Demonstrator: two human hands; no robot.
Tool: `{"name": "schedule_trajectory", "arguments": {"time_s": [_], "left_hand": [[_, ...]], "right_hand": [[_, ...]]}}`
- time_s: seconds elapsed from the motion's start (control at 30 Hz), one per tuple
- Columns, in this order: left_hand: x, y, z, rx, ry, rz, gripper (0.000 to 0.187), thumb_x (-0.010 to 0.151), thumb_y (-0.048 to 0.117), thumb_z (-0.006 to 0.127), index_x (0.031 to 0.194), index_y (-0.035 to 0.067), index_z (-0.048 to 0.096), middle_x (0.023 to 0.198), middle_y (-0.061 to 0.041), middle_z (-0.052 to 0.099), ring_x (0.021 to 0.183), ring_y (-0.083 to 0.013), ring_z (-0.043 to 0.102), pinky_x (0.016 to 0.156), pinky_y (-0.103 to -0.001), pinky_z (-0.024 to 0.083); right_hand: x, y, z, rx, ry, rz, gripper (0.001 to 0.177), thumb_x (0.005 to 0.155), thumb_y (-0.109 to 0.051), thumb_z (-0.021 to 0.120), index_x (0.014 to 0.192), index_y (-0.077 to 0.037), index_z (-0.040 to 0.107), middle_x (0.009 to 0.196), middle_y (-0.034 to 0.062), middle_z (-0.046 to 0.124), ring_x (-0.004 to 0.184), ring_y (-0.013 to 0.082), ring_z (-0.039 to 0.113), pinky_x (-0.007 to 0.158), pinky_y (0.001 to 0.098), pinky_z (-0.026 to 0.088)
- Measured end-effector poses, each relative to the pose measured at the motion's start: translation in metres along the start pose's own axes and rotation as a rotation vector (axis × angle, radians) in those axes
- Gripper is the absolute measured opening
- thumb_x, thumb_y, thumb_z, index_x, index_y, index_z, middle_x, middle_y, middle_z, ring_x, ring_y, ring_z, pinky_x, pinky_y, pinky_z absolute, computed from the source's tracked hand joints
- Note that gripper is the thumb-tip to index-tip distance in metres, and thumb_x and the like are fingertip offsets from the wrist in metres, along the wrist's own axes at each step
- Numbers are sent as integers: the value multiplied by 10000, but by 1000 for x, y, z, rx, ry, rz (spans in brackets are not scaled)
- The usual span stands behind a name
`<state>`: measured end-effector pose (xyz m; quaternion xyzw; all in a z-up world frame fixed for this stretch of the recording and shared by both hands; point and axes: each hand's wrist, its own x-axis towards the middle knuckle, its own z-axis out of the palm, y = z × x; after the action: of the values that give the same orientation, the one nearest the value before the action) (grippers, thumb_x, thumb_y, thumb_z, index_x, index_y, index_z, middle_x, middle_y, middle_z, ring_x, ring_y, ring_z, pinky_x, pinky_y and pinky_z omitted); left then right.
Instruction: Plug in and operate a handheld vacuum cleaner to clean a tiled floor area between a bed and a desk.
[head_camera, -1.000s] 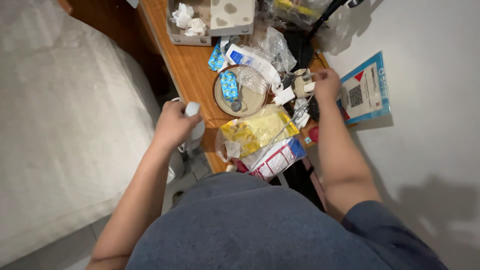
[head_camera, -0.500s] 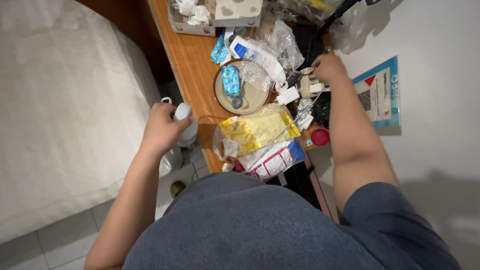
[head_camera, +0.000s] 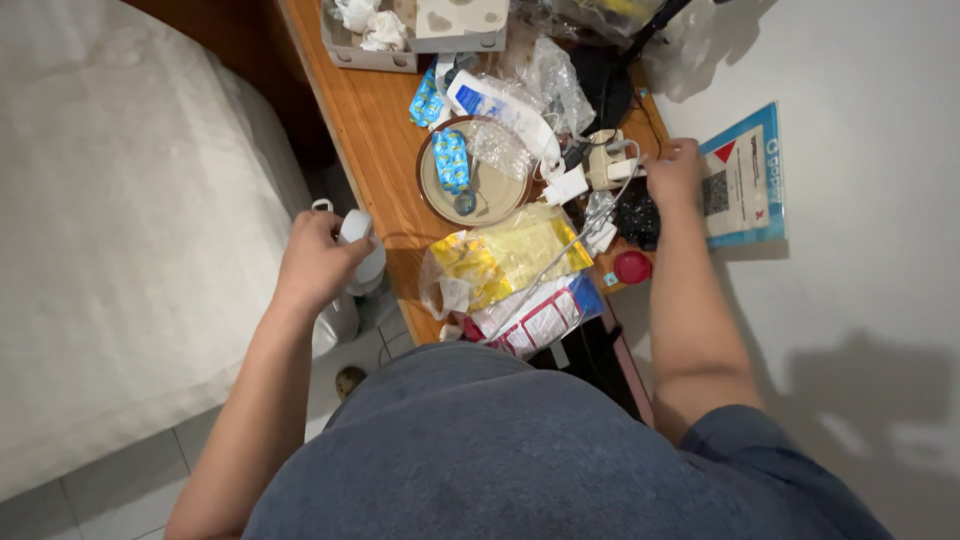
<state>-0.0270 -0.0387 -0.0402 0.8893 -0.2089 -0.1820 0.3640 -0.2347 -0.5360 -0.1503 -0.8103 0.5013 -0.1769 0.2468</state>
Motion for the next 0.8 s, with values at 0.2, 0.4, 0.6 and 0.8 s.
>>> {"name": "schedule_trajectory", "arguments": {"time_s": [0.2, 0.4, 0.6, 0.8], "left_hand": [[2, 5, -3, 15, -34, -32, 435, 779, 296, 805, 950, -89, 696, 1095, -234, 616, 1003, -374, 624, 880, -443, 509], [8, -3, 0, -12, 12, 1, 430, 760, 279, 806, 974, -75, 688, 1125, -234, 590, 1001, -375, 610, 880, -437, 506], [11, 21, -12, -50, -49, -150, 409, 742, 286, 772, 974, -41, 689, 1180, -203, 584, 988, -368, 641, 807, -448, 552], [16, 13, -8, 35, -54, -70, 403, 722, 299, 800, 951, -24, 725, 1150, -186, 618, 1041, -362, 631, 903, -424, 518]], "right_hand": [[12, 44, 26, 83, -103, 81, 305, 864, -164, 749, 1159, -98, 716, 1069, 82, 746, 1025, 248, 729, 912, 359, 558], [7, -4, 39, -138, 192, -390, 317, 811, -113, 801, 1116, -53, 738, 1126, 174, 682, 1029, 363, 666, 864, 456, 533], [54, -67, 115, 224, -40, -561, 608, 777, -105, 759, 1352, 0, 590, 1155, 227, 635, 1067, 405, 635, 902, 490, 511], [59, -84, 186, -276, -251, -693, 400, 891, -155, 661, 1277, -228, 739, 1212, 125, 749, 1112, 310, 691, 1001, 492, 480]]}}
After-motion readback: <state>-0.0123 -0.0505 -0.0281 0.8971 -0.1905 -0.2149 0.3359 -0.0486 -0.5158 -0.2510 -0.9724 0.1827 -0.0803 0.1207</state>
